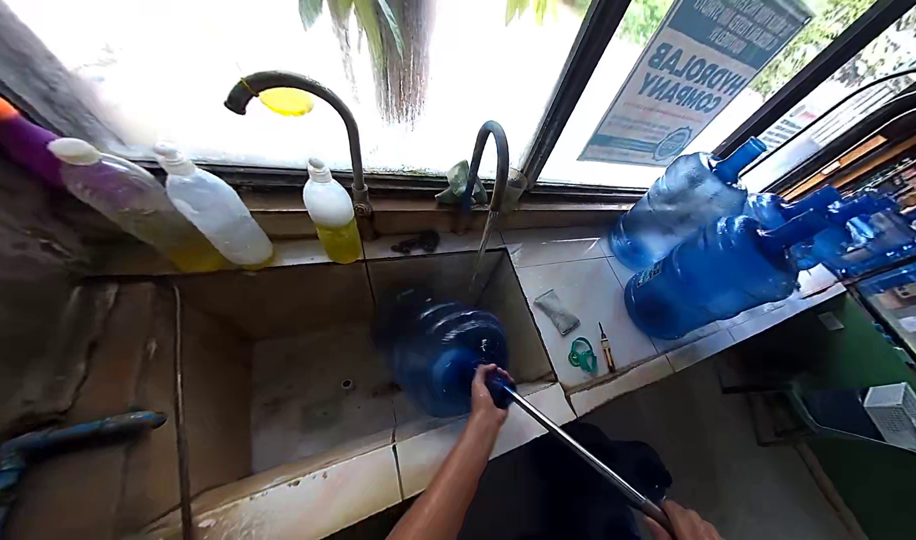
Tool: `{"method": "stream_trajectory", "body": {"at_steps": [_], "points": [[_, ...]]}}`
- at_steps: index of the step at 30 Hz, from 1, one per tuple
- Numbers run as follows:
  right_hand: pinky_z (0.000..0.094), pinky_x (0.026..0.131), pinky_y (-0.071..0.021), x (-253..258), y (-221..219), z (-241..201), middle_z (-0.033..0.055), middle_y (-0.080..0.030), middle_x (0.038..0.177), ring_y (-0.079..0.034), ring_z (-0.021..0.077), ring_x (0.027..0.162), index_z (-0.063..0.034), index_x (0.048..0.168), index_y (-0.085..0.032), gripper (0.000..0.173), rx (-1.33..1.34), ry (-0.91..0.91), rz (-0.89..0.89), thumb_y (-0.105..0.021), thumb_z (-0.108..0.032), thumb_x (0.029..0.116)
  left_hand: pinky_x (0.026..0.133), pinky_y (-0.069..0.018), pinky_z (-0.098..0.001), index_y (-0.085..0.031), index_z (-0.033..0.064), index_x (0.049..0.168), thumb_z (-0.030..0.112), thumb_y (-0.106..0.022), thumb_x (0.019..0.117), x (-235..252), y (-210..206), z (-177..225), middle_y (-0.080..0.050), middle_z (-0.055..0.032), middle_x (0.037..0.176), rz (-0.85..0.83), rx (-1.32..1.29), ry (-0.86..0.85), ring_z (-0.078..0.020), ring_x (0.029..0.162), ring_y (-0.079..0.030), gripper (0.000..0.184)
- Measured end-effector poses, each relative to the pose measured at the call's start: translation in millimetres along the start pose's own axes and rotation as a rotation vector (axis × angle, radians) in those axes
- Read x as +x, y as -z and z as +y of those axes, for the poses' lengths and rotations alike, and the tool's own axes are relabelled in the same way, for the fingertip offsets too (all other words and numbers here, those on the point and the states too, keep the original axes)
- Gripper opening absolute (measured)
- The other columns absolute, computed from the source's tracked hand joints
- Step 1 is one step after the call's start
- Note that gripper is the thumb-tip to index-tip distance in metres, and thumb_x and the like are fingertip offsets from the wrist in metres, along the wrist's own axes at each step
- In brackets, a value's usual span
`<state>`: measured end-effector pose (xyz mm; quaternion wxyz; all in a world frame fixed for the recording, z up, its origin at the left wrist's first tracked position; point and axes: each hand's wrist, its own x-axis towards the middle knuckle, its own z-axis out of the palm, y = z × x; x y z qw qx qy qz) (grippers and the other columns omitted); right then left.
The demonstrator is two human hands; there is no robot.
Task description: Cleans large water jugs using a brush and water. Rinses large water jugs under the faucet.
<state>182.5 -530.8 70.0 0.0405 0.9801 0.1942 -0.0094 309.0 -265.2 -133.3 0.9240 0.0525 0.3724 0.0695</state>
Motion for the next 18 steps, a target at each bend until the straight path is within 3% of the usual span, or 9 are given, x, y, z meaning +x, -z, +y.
{"method": "stream_trajectory", "body": {"at_steps": [4,6,9,11,12,14,15,17,18], "points": [[0.0553,0.082,-0.0593,21,-102,-48,0.0249,-0.072,0.103,-0.072,0.0412,0.098,0.0041,0.115,-0.071,0.035,0.131,-0.098,0.138,-0.059,-0.026,0.1029,0.065,-0.0578,-0.0324,-0.059,-0.0030,0.106,0.012,-0.055,0.1036,-90,9,-76,-0.065,-0.0101,0.082,0.000,0.368,-0.092,-0.0174,0.069,-0.065,0.016],[0.0502,0.072,-0.0610,17,-149,-61,0.0227,-0.073,0.096,-0.074,0.0375,0.088,0.0067,0.105,-0.072,0.026,0.104,-0.090,0.347,-0.063,-0.016,0.0957,0.067,-0.0574,-0.0336,-0.059,-0.0047,0.111,0.012,-0.062,0.1002,-125,20,-103,-0.066,-0.0120,0.085,0.019,0.498,-0.104,-0.0182,0.072,-0.065,0.020],[0.0555,0.063,-0.0587,-36,-156,-16,0.0190,-0.073,0.083,-0.074,0.0363,0.075,0.0031,0.095,-0.073,0.041,0.254,-0.122,0.265,-0.051,-0.030,0.1047,0.068,-0.0563,-0.0335,-0.059,-0.0042,0.114,0.012,-0.063,0.1002,-148,28,-120,-0.064,-0.0123,0.089,-0.010,0.584,-0.085,-0.0187,0.075,-0.064,0.022],[0.0650,0.068,-0.0540,-91,-138,46,0.0226,-0.073,0.082,-0.072,0.0421,0.077,0.0032,0.101,-0.075,0.048,0.397,-0.163,0.111,-0.045,-0.033,0.1080,0.067,-0.0514,-0.0305,-0.059,-0.0008,0.112,0.015,-0.056,0.1041,-154,29,-127,-0.060,-0.0079,0.086,-0.057,0.604,-0.058,-0.0153,0.072,-0.058,0.018],[0.0645,0.065,-0.0541,-120,-139,82,0.0229,-0.072,0.078,-0.072,0.0422,0.072,0.0048,0.097,-0.075,0.047,0.387,-0.126,0.160,-0.045,-0.030,0.1071,0.065,-0.0517,-0.0298,-0.059,0.0004,0.110,0.016,-0.056,0.1041,-152,28,-129,-0.059,-0.0070,0.084,-0.059,0.601,-0.067,-0.0145,0.070,-0.058,0.017],[0.0584,0.059,-0.0557,-166,-150,145,0.0207,-0.071,0.072,-0.072,0.0372,0.065,0.0062,0.086,-0.074,0.049,0.361,-0.109,0.290,-0.045,-0.028,0.1042,0.065,-0.0523,-0.0317,-0.060,0.0005,0.110,0.017,-0.059,0.1024,-148,23,-130,-0.060,-0.0081,0.083,-0.046,0.579,-0.086,-0.0160,0.069,-0.059,0.018],[0.0538,0.059,-0.0544,-180,-156,159,0.0184,-0.069,0.069,-0.069,0.0322,0.063,0.0064,0.083,-0.074,0.051,0.468,-0.179,0.240,-0.045,-0.028,0.1055,0.066,-0.0523,-0.0322,-0.060,0.0005,0.112,0.017,-0.060,0.1016,-148,21,-130,-0.060,-0.0084,0.084,-0.038,0.574,-0.086,-0.0165,0.070,-0.058,0.019],[0.0282,0.052,-0.0469,-189,-167,164,-0.0012,-0.060,0.059,-0.054,0.0066,0.052,-0.0042,0.072,-0.068,0.053,0.796,-0.336,-0.032,-0.040,-0.030,0.1094,0.067,-0.0516,-0.0324,-0.059,0.0009,0.115,0.016,-0.060,0.1007,-149,24,-132,-0.059,-0.0084,0.086,-0.036,0.585,-0.076,-0.0165,0.071,-0.057,0.021],[0.0236,0.050,-0.0452,-190,-170,167,-0.0044,-0.059,0.057,-0.051,0.0026,0.050,-0.0064,0.070,-0.067,0.054,0.847,-0.333,-0.066,-0.039,-0.030,0.1101,0.067,-0.0521,-0.0318,-0.059,0.0013,0.115,0.016,-0.061,0.1006,-150,26,-135,-0.059,-0.0082,0.086,-0.033,0.601,-0.076,-0.0161,0.071,-0.058,0.021]]}}
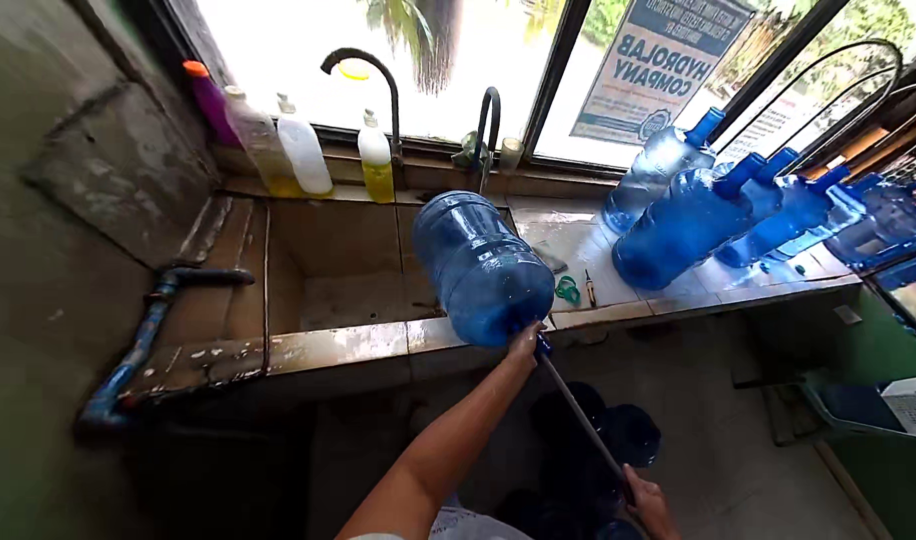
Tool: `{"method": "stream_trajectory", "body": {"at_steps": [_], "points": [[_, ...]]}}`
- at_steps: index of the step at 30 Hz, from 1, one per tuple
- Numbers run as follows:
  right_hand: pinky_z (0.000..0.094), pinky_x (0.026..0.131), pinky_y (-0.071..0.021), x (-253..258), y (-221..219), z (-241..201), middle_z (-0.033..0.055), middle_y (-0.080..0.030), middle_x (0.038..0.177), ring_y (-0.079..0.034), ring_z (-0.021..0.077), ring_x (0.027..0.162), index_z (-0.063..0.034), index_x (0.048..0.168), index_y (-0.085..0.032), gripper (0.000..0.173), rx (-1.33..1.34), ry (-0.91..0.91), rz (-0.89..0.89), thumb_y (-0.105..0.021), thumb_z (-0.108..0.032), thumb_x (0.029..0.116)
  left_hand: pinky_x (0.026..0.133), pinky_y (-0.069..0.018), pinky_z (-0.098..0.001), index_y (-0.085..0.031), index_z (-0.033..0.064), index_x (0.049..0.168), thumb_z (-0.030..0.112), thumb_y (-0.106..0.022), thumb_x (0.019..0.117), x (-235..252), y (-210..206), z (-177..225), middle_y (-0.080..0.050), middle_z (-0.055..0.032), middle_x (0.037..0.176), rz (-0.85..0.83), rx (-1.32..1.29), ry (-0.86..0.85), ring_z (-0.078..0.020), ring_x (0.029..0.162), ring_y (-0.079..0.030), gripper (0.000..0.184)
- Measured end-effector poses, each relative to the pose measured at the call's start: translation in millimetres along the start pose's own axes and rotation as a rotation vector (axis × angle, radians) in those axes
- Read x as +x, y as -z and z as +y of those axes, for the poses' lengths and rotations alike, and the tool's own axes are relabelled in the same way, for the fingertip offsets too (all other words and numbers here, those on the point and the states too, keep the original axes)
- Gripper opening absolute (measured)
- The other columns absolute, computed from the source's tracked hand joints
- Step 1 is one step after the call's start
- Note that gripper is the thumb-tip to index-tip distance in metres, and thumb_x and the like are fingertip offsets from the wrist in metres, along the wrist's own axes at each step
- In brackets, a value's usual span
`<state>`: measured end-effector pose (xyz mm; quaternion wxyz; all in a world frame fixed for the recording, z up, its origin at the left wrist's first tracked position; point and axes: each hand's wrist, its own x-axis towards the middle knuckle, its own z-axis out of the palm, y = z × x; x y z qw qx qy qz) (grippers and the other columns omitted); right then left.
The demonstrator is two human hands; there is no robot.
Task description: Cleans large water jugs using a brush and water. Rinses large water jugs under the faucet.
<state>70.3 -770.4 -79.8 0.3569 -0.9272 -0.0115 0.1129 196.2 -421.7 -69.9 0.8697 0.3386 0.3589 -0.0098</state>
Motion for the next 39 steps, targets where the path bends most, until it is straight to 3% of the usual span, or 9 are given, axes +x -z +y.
{"method": "stream_trajectory", "body": {"at_steps": [4,8,12,19,23,27,32,35,39], "points": [[0.0528,0.051,-0.0514,23,44,-2,0.0197,-0.065,0.061,-0.068,0.0343,0.055,0.0050,0.071,-0.067,0.062,-0.471,0.510,0.517,-0.041,-0.037,0.1073,0.075,-0.0529,-0.0373,-0.058,0.0002,0.123,0.018,-0.064,0.0991,-3,-10,0,-0.061,-0.0131,0.099,0.021,0.002,-0.017,-0.0211,0.083,-0.060,0.031],[0.0249,0.049,-0.0450,6,27,6,-0.0038,-0.059,0.057,-0.052,0.0040,0.050,-0.0072,0.069,-0.067,0.055,-0.057,0.077,0.048,-0.040,-0.031,0.1104,0.075,-0.0509,-0.0375,-0.058,0.0028,0.122,0.020,-0.064,0.0990,-5,-10,-1,-0.059,-0.0111,0.098,0.026,0.007,-0.036,-0.0199,0.082,-0.057,0.029],[0.0522,0.049,-0.0503,10,35,-1,0.0175,-0.063,0.060,-0.067,0.0327,0.054,0.0032,0.070,-0.067,0.065,-0.444,0.461,0.449,-0.039,-0.042,0.1081,0.076,-0.0525,-0.0389,-0.058,0.0009,0.124,0.017,-0.066,0.0968,-1,-15,-16,-0.061,-0.0143,0.101,0.054,-0.012,-0.050,-0.0223,0.085,-0.059,0.033],[0.0554,0.052,-0.0516,7,-7,-12,0.0175,-0.065,0.063,-0.068,0.0337,0.057,0.0037,0.076,-0.071,0.064,-0.348,0.335,0.369,-0.038,-0.042,0.1077,0.077,-0.0524,-0.0362,-0.061,-0.0003,0.120,0.019,-0.064,0.0995,-21,-23,-40,-0.063,-0.0130,0.101,0.046,0.057,-0.012,-0.0203,0.085,-0.061,0.028],[0.0209,0.042,-0.0377,-18,-29,-15,-0.0030,-0.055,0.055,-0.044,0.0025,0.043,-0.0042,0.073,-0.064,0.056,0.147,-0.166,-0.068,-0.036,-0.032,0.1128,0.071,-0.0516,-0.0318,-0.061,0.0010,0.114,0.015,-0.062,0.1001,-24,-13,-44,-0.060,-0.0093,0.092,0.005,-0.015,-0.013,-0.0170,0.077,-0.059,0.019],[0.0454,0.057,-0.0519,-24,-33,-8,0.0143,-0.063,0.061,-0.062,0.0221,0.055,0.0083,0.076,-0.071,0.056,0.033,0.059,0.172,-0.046,-0.031,0.1064,0.067,-0.0524,-0.0291,-0.059,0.0035,0.104,0.012,-0.057,0.1021,-30,-9,-46,-0.057,-0.0067,0.086,-0.043,-0.116,-0.042,-0.0153,0.073,-0.058,0.008],[0.0228,0.042,-0.0367,-53,-47,-29,-0.0038,-0.051,0.054,-0.042,0.0044,0.042,-0.0067,0.077,-0.062,0.060,0.169,-0.261,-0.211,-0.025,-0.038,0.1134,0.065,-0.0576,-0.0299,-0.057,0.0043,0.099,0.006,-0.051,0.1014,-18,12,-68,-0.063,-0.0059,0.079,-0.249,-0.313,-0.085,-0.0150,0.068,-0.064,0.007],[0.0589,0.066,-0.0550,-5,-39,-63,0.0222,-0.068,0.079,-0.069,0.0382,0.075,0.0049,0.096,-0.071,0.052,-0.292,0.101,0.224,-0.049,-0.041,0.1074,0.081,-0.0587,-0.0339,-0.054,0.0061,0.113,0.008,-0.044,0.1021,-19,15,-92,-0.067,-0.0062,0.097,-0.531,-0.325,-0.022,-0.0161,0.088,-0.068,0.014],[0.0599,0.090,-0.0549,47,-94,-124,0.0291,-0.069,0.116,-0.068,0.0451,0.109,0.0089,0.122,-0.066,0.039,-0.515,0.172,0.384,-0.058,-0.025,0.1032,0.077,-0.0520,-0.0386,-0.056,0.0000,0.125,0.011,-0.066,0.0957,-47,-22,-84,-0.061,-0.0142,0.104,-0.064,-0.116,0.119,-0.0215,0.088,-0.059,0.033]]}}
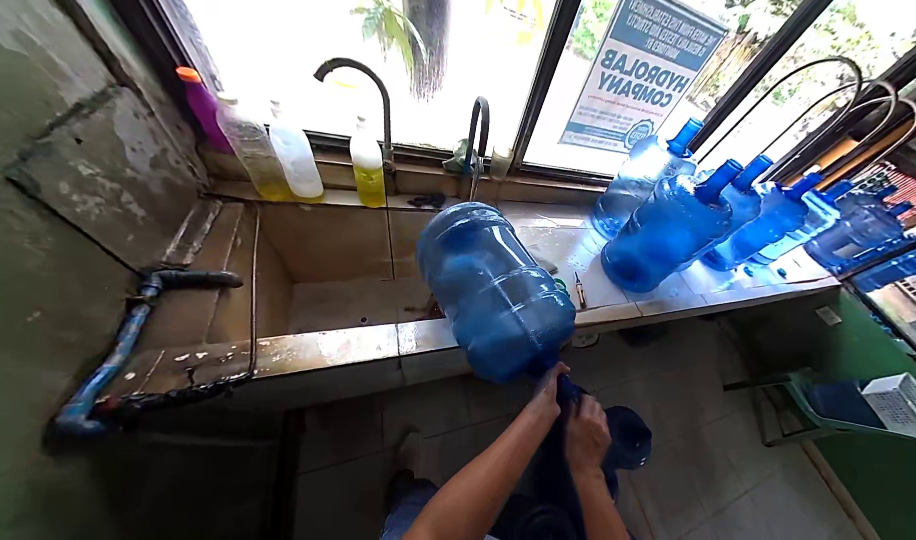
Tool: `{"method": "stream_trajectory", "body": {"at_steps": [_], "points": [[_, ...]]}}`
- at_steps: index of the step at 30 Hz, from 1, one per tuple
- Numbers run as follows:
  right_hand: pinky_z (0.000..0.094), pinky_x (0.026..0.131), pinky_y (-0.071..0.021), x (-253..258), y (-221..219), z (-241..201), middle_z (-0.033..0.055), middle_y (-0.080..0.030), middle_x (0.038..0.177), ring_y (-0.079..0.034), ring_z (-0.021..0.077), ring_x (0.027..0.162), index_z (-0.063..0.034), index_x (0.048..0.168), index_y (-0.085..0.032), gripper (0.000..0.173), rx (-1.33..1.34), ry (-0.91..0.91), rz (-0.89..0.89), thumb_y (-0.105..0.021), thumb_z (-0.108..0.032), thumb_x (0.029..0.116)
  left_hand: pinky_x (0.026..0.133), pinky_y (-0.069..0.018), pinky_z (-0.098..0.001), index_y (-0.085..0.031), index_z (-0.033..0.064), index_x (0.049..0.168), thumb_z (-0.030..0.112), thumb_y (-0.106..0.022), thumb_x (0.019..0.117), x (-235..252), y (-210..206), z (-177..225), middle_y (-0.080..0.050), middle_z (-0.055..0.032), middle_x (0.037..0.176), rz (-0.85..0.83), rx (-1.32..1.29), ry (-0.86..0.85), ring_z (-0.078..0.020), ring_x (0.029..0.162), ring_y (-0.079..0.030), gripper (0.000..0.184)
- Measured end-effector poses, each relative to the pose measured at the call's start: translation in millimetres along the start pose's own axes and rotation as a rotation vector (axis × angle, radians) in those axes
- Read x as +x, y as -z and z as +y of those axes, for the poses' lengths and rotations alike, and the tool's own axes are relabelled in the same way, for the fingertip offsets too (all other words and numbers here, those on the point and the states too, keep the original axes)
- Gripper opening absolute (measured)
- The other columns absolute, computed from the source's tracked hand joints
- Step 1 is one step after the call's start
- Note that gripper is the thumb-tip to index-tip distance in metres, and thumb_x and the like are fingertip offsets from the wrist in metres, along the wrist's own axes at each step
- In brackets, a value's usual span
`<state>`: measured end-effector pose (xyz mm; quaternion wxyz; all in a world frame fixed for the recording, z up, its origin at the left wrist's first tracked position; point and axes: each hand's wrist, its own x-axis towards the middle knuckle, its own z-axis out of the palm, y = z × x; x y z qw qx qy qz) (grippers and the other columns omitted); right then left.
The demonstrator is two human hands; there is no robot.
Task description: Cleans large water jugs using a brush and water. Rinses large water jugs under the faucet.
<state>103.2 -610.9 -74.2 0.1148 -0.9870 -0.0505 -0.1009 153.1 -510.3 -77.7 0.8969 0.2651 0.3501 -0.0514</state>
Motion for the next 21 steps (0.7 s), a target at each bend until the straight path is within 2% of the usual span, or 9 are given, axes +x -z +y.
{"method": "stream_trajectory", "body": {"at_steps": [2,5,7,9,12,15,17,19,21], "points": [[0.0566,0.077,-0.0583,8,-18,-10,0.0258,-0.073,0.101,-0.073,0.0417,0.093,0.0092,0.107,-0.071,0.029,-0.039,0.142,0.198,-0.061,-0.015,0.0948,0.073,-0.0505,-0.0364,-0.057,0.0014,0.119,0.015,-0.062,0.0985,1,-2,8,-0.060,-0.0116,0.097,-0.035,0.009,-0.024,-0.0194,0.082,-0.057,0.025],[0.0549,0.076,-0.0565,9,-2,-6,0.0175,-0.074,0.091,-0.073,0.0323,0.084,0.0036,0.106,-0.073,0.028,0.361,-0.042,-0.047,-0.060,-0.020,0.1017,0.074,-0.0582,-0.0311,-0.056,0.0095,0.104,0.010,-0.052,0.0960,27,25,2,-0.066,-0.0034,0.089,-0.500,-0.217,-0.071,-0.0139,0.081,-0.067,0.009],[0.0327,0.062,-0.0517,6,-12,1,0.0067,-0.066,0.075,-0.060,0.0134,0.064,0.0021,0.099,-0.071,0.026,0.729,-0.280,-0.153,-0.061,-0.022,0.1036,0.085,-0.0590,-0.0361,-0.056,0.0094,0.116,0.008,-0.061,0.0870,45,43,-7,-0.070,-0.0047,0.101,-0.679,-0.297,-0.050,-0.0171,0.094,-0.069,0.029],[0.0419,0.071,-0.0548,5,-14,3,0.0124,-0.069,0.083,-0.065,0.0209,0.073,0.0037,0.103,-0.071,0.026,0.613,-0.271,-0.127,-0.061,-0.020,0.1038,0.081,-0.0567,-0.0364,-0.054,0.0049,0.122,0.008,-0.061,0.0955,38,31,-8,-0.066,-0.0081,0.104,-0.464,-0.163,-0.037,-0.0172,0.092,-0.065,0.028],[0.0602,0.079,-0.0583,9,-8,-1,0.0215,-0.074,0.102,-0.074,0.0383,0.093,0.0041,0.110,-0.073,0.030,0.196,0.123,0.010,-0.060,-0.021,0.1011,0.078,-0.0528,-0.0380,-0.057,-0.0006,0.124,0.014,-0.070,0.0951,17,3,12,-0.063,-0.0139,0.102,-0.111,-0.010,-0.021,-0.0206,0.087,-0.060,0.034],[0.0416,0.074,-0.0561,23,4,5,0.0100,-0.072,0.087,-0.068,0.0188,0.078,0.0011,0.107,-0.073,0.026,0.572,-0.048,-0.164,-0.060,-0.021,0.1023,0.074,-0.0570,-0.0319,-0.055,0.0081,0.109,0.006,-0.057,0.0959,26,19,12,-0.064,-0.0037,0.092,-0.426,-0.114,-0.089,-0.0133,0.082,-0.065,0.014],[0.0279,0.061,-0.0521,19,-13,2,0.0061,-0.067,0.078,-0.059,0.0096,0.064,0.0036,0.102,-0.070,0.023,0.796,-0.211,-0.181,-0.061,-0.017,0.1031,0.083,-0.0582,-0.0327,-0.052,0.0092,0.121,0.004,-0.054,0.0946,40,39,8,-0.067,-0.0030,0.104,-0.583,-0.157,-0.089,-0.0133,0.094,-0.067,0.027],[0.0475,0.077,-0.0574,13,-15,0,0.0147,-0.073,0.093,-0.071,0.0258,0.083,0.0036,0.109,-0.071,0.025,0.487,-0.088,-0.088,-0.060,-0.018,0.1031,0.080,-0.0548,-0.0359,-0.054,0.0018,0.124,0.000,-0.060,0.0930,27,27,10,-0.063,-0.0104,0.104,-0.325,-0.090,-0.023,-0.0180,0.091,-0.062,0.031],[0.0597,0.079,-0.0583,16,-13,-6,0.0216,-0.074,0.102,-0.074,0.0383,0.093,0.0052,0.110,-0.072,0.027,0.220,0.164,0.024,-0.061,-0.017,0.0998,0.076,-0.0517,-0.0394,-0.056,-0.0016,0.121,0.000,-0.067,0.0898,11,4,23,-0.060,-0.0155,0.101,-0.044,-0.032,-0.002,-0.0225,0.087,-0.058,0.034]]}}
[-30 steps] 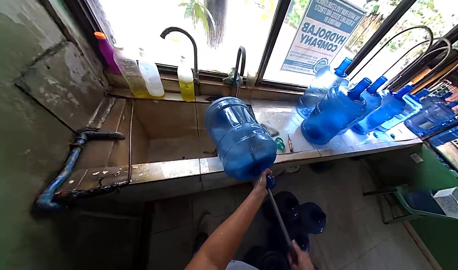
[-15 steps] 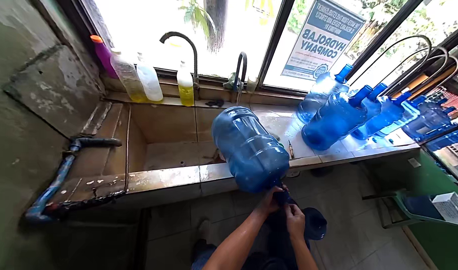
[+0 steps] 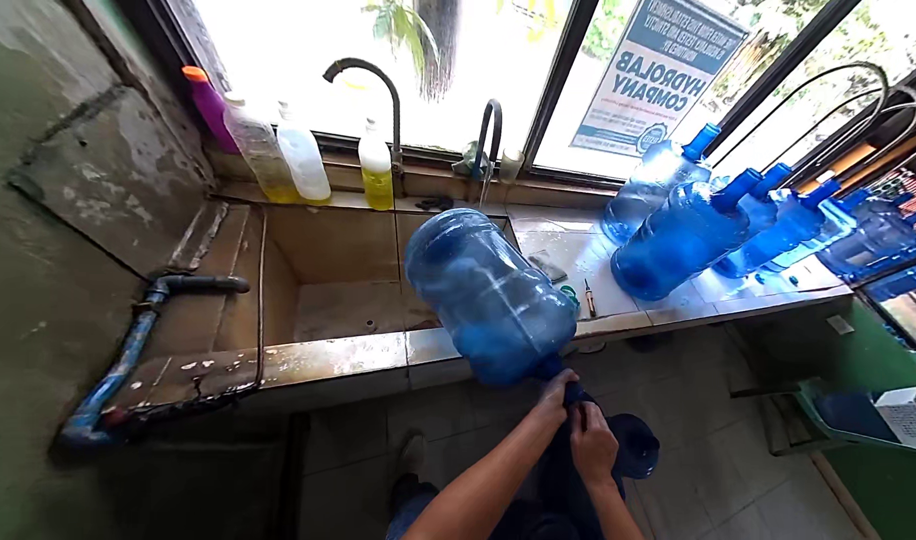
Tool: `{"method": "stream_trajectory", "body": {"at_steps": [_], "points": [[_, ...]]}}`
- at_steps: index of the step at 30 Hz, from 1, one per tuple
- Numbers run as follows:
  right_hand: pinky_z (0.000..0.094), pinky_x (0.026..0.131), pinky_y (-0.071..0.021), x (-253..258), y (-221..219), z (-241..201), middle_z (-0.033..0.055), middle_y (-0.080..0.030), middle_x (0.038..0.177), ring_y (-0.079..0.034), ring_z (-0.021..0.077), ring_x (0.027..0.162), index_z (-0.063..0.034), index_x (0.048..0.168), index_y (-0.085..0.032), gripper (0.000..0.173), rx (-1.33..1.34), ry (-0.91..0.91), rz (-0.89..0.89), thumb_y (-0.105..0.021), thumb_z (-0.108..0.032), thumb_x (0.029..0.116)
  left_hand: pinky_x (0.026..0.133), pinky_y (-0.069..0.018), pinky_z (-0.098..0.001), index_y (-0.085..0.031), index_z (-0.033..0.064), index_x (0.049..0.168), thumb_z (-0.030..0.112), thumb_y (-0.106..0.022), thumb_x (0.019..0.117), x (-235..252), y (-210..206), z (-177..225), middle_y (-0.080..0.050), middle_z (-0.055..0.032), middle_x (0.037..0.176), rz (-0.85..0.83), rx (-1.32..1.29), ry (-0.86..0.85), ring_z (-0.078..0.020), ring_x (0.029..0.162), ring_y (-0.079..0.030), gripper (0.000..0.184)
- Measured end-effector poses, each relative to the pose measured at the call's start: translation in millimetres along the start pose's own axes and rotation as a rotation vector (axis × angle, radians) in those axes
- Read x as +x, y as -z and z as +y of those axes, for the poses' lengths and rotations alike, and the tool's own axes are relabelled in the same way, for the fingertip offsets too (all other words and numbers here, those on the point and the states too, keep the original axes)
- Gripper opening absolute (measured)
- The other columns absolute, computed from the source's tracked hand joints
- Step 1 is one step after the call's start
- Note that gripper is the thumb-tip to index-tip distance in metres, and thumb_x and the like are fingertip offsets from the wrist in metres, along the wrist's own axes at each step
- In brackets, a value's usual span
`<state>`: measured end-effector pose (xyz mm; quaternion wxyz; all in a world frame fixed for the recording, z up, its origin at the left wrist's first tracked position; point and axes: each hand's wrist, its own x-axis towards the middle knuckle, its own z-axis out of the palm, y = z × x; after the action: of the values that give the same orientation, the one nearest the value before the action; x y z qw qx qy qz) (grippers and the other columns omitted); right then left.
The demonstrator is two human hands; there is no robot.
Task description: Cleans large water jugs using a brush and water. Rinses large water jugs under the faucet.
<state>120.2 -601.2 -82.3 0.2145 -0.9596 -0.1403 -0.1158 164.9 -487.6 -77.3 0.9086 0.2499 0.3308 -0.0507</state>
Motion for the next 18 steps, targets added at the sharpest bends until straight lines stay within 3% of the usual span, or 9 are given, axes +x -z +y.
{"method": "stream_trajectory", "body": {"at_steps": [2,5,6,8,10,11,13,15,18], "points": [[0.0554,0.078,-0.0583,11,15,-3,0.0177,-0.074,0.099,-0.074,0.0326,0.090,0.0036,0.109,-0.073,0.026,0.112,0.003,-0.072,-0.062,-0.018,0.1000,0.074,-0.0526,-0.0381,-0.056,-0.0005,0.117,0.000,-0.067,0.0899,1,0,2,-0.060,-0.0136,0.097,-0.049,-0.033,-0.044,-0.0209,0.083,-0.059,0.029],[0.0265,0.061,-0.0522,10,3,8,0.0060,-0.066,0.080,-0.060,0.0087,0.066,0.0040,0.103,-0.067,0.020,0.621,-0.317,-0.154,-0.060,-0.015,0.1018,0.081,-0.0574,-0.0311,-0.052,0.0087,0.120,0.001,-0.054,0.0917,19,36,-3,-0.066,-0.0028,0.103,-0.496,-0.055,-0.073,-0.0119,0.092,-0.066,0.029],[0.0293,0.063,-0.0524,6,-3,7,0.0078,-0.066,0.081,-0.060,0.0115,0.067,0.0044,0.102,-0.067,0.019,0.573,-0.333,-0.115,-0.060,-0.014,0.1021,0.083,-0.0569,-0.0318,-0.051,0.0064,0.125,-0.001,-0.054,0.0928,20,39,-2,-0.065,-0.0046,0.106,-0.498,-0.022,-0.037,-0.0128,0.094,-0.065,0.034],[0.0536,0.080,-0.0571,2,0,1,0.0193,-0.072,0.100,-0.072,0.0319,0.091,0.0052,0.110,-0.069,0.023,0.200,-0.165,-0.070,-0.060,-0.013,0.1015,0.079,-0.0545,-0.0355,-0.055,-0.0003,0.124,-0.003,-0.061,0.0924,11,23,2,-0.063,-0.0113,0.103,-0.267,0.015,0.023,-0.0182,0.088,-0.062,0.032],[0.0607,0.078,-0.0582,10,7,-8,0.0213,-0.074,0.101,-0.074,0.0383,0.092,0.0039,0.110,-0.072,0.024,0.058,0.006,-0.070,-0.062,-0.015,0.0983,0.074,-0.0540,-0.0373,-0.058,-0.0009,0.117,0.000,-0.071,0.0883,3,6,9,-0.063,-0.0136,0.097,-0.073,0.013,-0.003,-0.0205,0.083,-0.061,0.031],[0.0570,0.079,-0.0575,18,15,-10,0.0178,-0.074,0.098,-0.073,0.0332,0.090,0.0023,0.109,-0.071,0.024,0.154,-0.038,-0.144,-0.062,-0.017,0.0998,0.074,-0.0541,-0.0372,-0.058,-0.0007,0.116,0.001,-0.072,0.0882,1,4,14,-0.063,-0.0136,0.097,-0.054,0.015,-0.013,-0.0205,0.083,-0.061,0.031],[0.0297,0.067,-0.0547,21,13,3,0.0046,-0.068,0.081,-0.064,0.0105,0.071,0.0002,0.101,-0.069,0.017,0.530,-0.216,-0.220,-0.061,-0.016,0.0997,0.074,-0.0540,-0.0362,-0.058,0.0008,0.117,0.002,-0.070,0.0901,0,7,14,-0.062,-0.0123,0.097,-0.076,0.011,0.002,-0.0197,0.084,-0.061,0.029],[0.0231,0.056,-0.0495,13,0,5,0.0036,-0.063,0.075,-0.057,0.0067,0.061,0.0029,0.098,-0.065,0.016,0.669,-0.297,-0.164,-0.059,-0.012,0.1020,0.078,-0.0540,-0.0362,-0.056,0.0002,0.120,0.000,-0.068,0.0910,5,11,9,-0.062,-0.0127,0.103,-0.106,-0.014,-0.003,-0.0197,0.089,-0.061,0.032],[0.0579,0.077,-0.0577,9,5,0,0.0208,-0.073,0.097,-0.073,0.0357,0.088,0.0051,0.109,-0.070,0.025,0.147,-0.033,-0.128,-0.059,-0.015,0.1015,0.080,-0.0541,-0.0363,-0.054,-0.0013,0.123,-0.003,-0.069,0.0897,10,13,0,-0.061,-0.0137,0.106,-0.120,-0.047,-0.047,-0.0200,0.091,-0.060,0.037]]}}
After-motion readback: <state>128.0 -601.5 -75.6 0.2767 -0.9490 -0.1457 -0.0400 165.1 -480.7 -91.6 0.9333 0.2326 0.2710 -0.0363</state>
